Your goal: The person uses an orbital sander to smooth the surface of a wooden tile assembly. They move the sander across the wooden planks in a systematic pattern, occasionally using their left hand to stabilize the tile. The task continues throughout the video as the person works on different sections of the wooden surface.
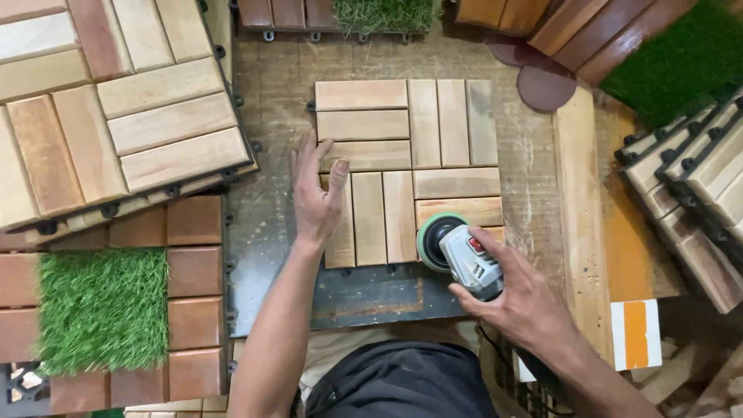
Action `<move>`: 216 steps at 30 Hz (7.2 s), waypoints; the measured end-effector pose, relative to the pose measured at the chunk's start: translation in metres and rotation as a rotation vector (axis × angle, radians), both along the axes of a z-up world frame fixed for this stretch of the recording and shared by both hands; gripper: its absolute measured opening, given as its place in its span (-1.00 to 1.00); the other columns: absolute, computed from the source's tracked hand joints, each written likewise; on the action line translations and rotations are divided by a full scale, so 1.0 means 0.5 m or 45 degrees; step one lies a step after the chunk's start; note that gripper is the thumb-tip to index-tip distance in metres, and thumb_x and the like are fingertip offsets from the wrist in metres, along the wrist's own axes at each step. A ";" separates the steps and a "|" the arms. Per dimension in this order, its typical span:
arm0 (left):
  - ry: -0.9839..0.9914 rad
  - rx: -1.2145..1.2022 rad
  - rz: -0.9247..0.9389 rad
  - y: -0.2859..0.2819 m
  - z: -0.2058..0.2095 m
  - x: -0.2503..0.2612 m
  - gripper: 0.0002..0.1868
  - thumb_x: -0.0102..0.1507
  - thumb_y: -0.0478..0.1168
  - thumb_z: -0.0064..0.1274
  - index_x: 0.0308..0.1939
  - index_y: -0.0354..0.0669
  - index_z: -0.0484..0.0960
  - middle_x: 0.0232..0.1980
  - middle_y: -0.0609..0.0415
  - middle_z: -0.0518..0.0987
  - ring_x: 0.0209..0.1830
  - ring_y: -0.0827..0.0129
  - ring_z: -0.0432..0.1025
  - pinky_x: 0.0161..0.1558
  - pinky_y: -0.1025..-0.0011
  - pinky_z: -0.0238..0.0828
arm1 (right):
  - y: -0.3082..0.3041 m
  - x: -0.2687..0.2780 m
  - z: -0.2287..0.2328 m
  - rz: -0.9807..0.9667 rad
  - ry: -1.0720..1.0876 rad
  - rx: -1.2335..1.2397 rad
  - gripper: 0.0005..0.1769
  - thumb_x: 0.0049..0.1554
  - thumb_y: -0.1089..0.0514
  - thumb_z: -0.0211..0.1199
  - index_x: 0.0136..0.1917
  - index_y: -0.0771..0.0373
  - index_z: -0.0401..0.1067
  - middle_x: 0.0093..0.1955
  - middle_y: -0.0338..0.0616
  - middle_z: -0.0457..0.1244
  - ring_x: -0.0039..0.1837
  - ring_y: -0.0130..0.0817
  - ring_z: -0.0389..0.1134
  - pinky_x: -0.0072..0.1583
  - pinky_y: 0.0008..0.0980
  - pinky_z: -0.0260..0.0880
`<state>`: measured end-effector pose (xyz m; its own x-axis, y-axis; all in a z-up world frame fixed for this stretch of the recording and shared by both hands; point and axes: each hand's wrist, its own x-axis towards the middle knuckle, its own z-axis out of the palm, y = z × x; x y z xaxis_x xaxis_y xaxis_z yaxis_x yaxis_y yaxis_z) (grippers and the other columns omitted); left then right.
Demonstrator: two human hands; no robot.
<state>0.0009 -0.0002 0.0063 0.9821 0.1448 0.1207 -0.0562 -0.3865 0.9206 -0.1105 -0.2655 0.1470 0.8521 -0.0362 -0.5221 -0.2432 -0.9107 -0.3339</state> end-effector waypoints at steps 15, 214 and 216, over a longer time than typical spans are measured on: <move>-0.077 -0.058 0.002 0.009 -0.020 -0.004 -0.29 0.40 0.35 -0.22 0.34 -0.10 0.49 0.54 -0.27 0.24 0.61 -0.08 0.01 0.60 0.02 -0.36 | 0.097 0.125 -0.017 0.048 -0.255 0.154 0.01 -0.13 -0.30 0.46 0.54 -0.33 0.17 0.27 0.11 0.30 0.28 0.26 0.36 0.23 0.20 0.41; -0.420 0.042 0.056 0.047 -0.067 -0.021 -0.53 0.20 -0.11 0.20 0.14 -0.12 0.46 0.31 -0.05 0.44 0.37 0.06 0.36 0.37 0.20 0.31 | 0.266 0.351 -0.032 0.048 -0.378 0.043 -0.10 -0.01 -0.42 0.30 0.54 -0.31 0.19 0.14 0.29 0.26 0.28 0.29 0.35 0.28 0.11 0.36; -0.413 0.048 0.064 0.047 -0.064 -0.018 -0.55 0.17 -0.12 0.19 0.11 -0.09 0.45 0.28 0.00 0.44 0.34 0.10 0.38 0.34 0.23 0.35 | 0.275 0.364 -0.042 0.061 -0.405 0.055 -0.13 -0.01 -0.40 0.30 0.53 -0.35 0.18 0.13 0.24 0.26 0.27 0.29 0.36 0.27 0.10 0.37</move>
